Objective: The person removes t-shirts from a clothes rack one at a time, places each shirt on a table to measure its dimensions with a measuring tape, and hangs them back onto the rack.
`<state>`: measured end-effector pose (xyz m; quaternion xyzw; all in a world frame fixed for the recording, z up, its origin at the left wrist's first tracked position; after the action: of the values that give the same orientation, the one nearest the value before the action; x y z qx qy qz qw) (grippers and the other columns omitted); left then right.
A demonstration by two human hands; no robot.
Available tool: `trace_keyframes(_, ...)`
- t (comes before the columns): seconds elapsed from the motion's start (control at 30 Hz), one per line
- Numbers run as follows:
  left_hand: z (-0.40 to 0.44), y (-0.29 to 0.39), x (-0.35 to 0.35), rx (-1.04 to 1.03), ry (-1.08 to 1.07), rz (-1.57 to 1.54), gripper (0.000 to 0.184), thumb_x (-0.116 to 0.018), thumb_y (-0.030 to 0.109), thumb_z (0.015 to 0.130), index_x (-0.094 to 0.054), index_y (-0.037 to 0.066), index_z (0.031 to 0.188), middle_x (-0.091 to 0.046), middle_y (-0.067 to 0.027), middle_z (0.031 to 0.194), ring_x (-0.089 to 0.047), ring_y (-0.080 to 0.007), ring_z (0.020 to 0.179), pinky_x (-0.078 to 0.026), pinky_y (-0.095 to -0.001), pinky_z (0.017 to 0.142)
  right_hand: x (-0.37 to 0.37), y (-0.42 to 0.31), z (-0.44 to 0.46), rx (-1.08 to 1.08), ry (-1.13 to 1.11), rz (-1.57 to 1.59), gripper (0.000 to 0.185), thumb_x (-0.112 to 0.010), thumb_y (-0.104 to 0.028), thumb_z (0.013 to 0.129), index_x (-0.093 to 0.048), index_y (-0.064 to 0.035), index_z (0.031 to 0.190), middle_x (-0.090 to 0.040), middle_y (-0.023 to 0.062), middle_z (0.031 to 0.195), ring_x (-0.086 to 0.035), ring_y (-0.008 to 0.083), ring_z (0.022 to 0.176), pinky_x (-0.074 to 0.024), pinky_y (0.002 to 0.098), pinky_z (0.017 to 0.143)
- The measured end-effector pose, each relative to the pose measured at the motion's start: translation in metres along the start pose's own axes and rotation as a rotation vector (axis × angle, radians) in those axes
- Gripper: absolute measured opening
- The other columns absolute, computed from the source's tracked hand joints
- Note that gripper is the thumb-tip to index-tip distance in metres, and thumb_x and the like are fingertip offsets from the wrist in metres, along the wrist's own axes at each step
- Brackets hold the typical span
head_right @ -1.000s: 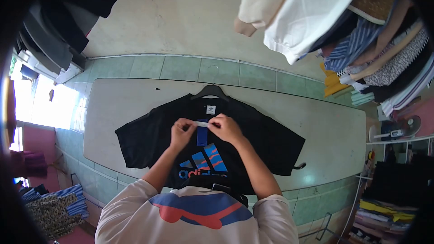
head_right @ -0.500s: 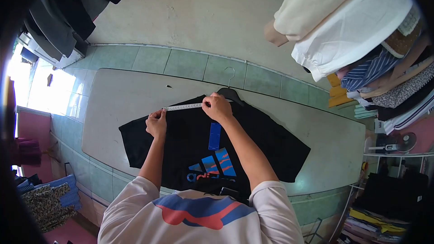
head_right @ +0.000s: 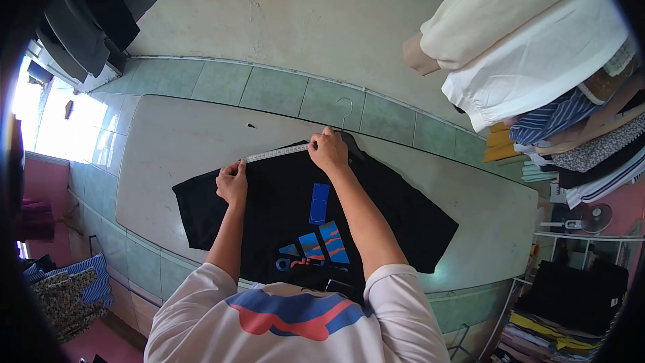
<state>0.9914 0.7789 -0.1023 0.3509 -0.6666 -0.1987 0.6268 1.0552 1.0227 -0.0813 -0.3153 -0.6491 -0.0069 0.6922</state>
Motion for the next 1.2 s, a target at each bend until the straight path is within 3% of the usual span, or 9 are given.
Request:
trace_keyframes(0.27,-0.001,0.003,0.002,0.015,0.014,0.012,0.019,-0.066,0.033,0.075,-0.07,0.014,0.076,-0.062,0.0028,0.08,-0.054,-0.0197,0.088,-0.04,-0.0347,0.08,0.0,0.004,-0.002,-0.002,-0.013,0.011,0.012,-0.063,-0.023,0.074,-0.064,-0.0117,0.077,-0.054,0.0075,0.087,-0.055,0.0257,0.085,-0.0468,0.0366,0.07)
trace_keyframes(0.43,-0.022,0.025,0.003,-0.52,-0.062,-0.129,0.026,-0.064,0.024,0.077,-0.063,0.008,0.097,-0.059,-0.0088,0.097,-0.052,-0.0267,0.095,-0.039,-0.038,0.085,0.008,-0.007,-0.036,0.122,-0.004,0.396,0.05,-0.063,-0.032,0.077,-0.045,-0.0072,0.117,-0.053,0.0164,0.1,-0.055,0.031,0.094,-0.0475,0.0392,0.075)
trace_keyframes(0.67,-0.115,0.022,-0.018,-0.957,-0.486,0.179,0.065,-0.059,0.034,0.079,-0.034,0.008,0.133,-0.033,-0.0153,0.136,-0.031,-0.0324,0.126,-0.023,-0.0479,0.102,0.079,0.068,-0.179,-0.154,0.266,0.594,0.046,-0.067,-0.018,0.076,-0.047,-0.004,0.114,-0.053,0.0142,0.113,-0.058,0.023,0.093,-0.0474,0.0303,0.075)
trace_keyframes(0.73,-0.121,0.008,-0.025,-1.056,-0.503,0.586,0.07,-0.054,0.044,0.08,-0.029,0.013,0.137,-0.022,-0.0134,0.143,-0.019,-0.0313,0.133,-0.012,-0.0552,0.104,0.116,0.134,-0.248,-0.248,0.514,0.286,0.036,-0.064,-0.017,0.08,-0.05,-0.0057,0.111,-0.057,0.0099,0.107,-0.059,0.0143,0.082,-0.0479,0.0277,0.069)
trace_keyframes(0.8,-0.115,0.008,-0.025,-1.044,-0.509,0.586,0.07,-0.054,0.045,0.079,-0.029,0.015,0.137,-0.02,-0.0125,0.144,-0.018,-0.0311,0.133,-0.01,-0.0568,0.104,0.169,0.197,-0.334,-0.77,0.701,0.483,0.025,-0.056,-0.019,0.085,-0.055,-0.0067,0.108,-0.06,0.0077,0.084,-0.057,0.0155,0.076,-0.0468,0.03,0.068)
trace_keyframes(0.9,-0.123,0.008,-0.027,-1.031,-0.516,0.591,0.07,-0.053,0.046,0.079,-0.028,0.017,0.138,-0.018,-0.0107,0.145,-0.015,-0.0313,0.134,-0.007,-0.0574,0.104,0.263,0.249,-0.505,-0.893,1.524,-0.135,0.027,-0.055,-0.013,0.083,-0.054,-0.0028,0.108,-0.06,0.0086,0.086,-0.055,0.0175,0.074,-0.0454,0.03,0.068)
trace_keyframes(1.0,-0.124,0.008,-0.028,-1.027,-0.497,0.638,0.07,-0.052,0.046,0.08,-0.026,0.018,0.138,-0.016,-0.0105,0.146,-0.014,-0.0312,0.134,-0.006,-0.0574,0.104,0.264,0.236,-0.527,-0.845,1.434,-0.074,0.028,-0.055,-0.01,0.082,-0.054,-0.0033,0.109,-0.059,0.0075,0.085,-0.054,0.0166,0.073,-0.0453,0.0296,0.068)
trace_keyframes(1.13,-0.125,0.006,-0.03,-1.037,-0.473,0.675,0.07,-0.052,0.046,0.08,-0.025,0.018,0.139,-0.015,-0.0093,0.146,-0.013,-0.0307,0.134,-0.007,-0.0581,0.104,0.182,0.205,-0.443,-0.955,0.531,0.286,0.035,-0.056,-0.007,0.075,-0.059,-0.0112,0.11,-0.06,0.0053,0.1,-0.054,0.009,0.071,-0.0455,0.0242,0.063)
trace_keyframes(1.2,-0.125,0.004,-0.03,-1.034,-0.478,0.686,0.07,-0.052,0.046,0.08,-0.025,0.018,0.139,-0.015,-0.0089,0.146,-0.013,-0.0306,0.135,-0.007,-0.0588,0.103,0.118,0.208,-0.414,-0.548,0.479,0.278,0.045,-0.057,-0.01,0.07,-0.056,-0.0116,0.115,-0.053,0.0093,0.122,-0.06,0.0199,0.075,-0.0486,0.0264,0.068)
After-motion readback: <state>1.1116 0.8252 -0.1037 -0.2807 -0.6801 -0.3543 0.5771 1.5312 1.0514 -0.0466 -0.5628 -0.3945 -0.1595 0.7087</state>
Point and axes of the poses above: each hand's wrist, its own z-axis towards the middle knuckle, its own x-axis out of the back of the hand, y = z × x, the point moved 3 cm from there along z, towards the middle knuckle
